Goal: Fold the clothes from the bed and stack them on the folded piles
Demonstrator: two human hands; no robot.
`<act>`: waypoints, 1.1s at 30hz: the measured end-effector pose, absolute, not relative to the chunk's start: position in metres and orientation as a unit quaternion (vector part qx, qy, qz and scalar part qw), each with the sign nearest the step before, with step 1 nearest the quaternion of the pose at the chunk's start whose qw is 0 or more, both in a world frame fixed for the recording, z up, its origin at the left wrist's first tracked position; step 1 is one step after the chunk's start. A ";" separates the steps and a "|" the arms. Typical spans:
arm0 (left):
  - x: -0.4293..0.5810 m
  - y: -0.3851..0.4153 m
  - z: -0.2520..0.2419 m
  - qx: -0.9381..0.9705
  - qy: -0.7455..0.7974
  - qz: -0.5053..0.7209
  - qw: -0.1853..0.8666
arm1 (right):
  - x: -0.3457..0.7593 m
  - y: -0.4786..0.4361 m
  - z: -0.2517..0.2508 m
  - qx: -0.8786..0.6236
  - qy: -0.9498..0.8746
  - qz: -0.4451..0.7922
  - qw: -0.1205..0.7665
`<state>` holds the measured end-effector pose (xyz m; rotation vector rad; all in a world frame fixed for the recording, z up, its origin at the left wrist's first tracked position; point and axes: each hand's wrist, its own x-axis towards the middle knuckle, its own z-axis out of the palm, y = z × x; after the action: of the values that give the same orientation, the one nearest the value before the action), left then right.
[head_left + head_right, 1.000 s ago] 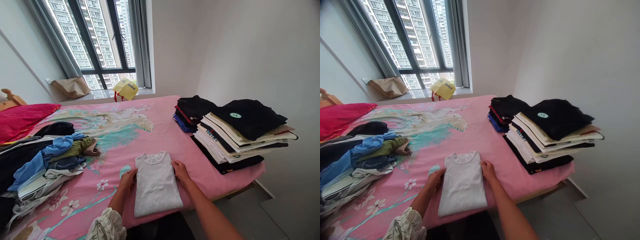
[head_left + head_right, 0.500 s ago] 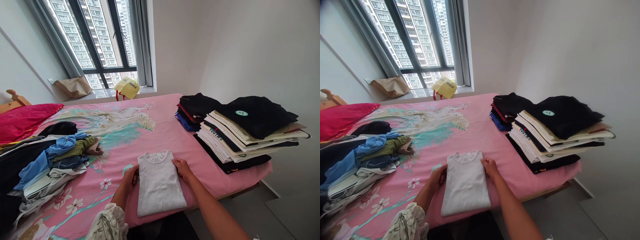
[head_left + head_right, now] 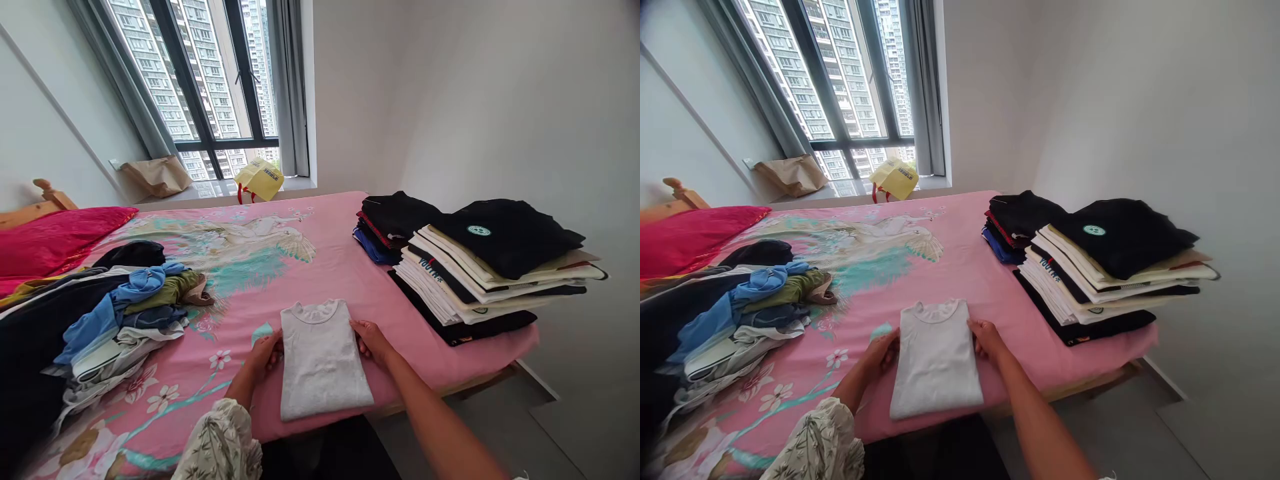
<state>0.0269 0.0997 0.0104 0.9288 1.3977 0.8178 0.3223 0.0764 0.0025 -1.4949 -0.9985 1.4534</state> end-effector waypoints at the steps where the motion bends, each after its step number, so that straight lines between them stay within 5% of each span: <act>1: 0.023 0.097 0.012 0.408 0.592 0.334 0.609 | 0.325 0.072 0.003 -0.585 -0.403 0.584 0.393; 33: 0.024 0.051 0.021 0.473 0.603 0.272 0.582 | 0.328 0.022 0.006 -0.584 -0.448 0.595 0.323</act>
<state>0.0241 0.0510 0.0215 1.1051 1.4072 0.6364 0.3279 0.0224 0.0060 -1.5317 -1.1764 1.5618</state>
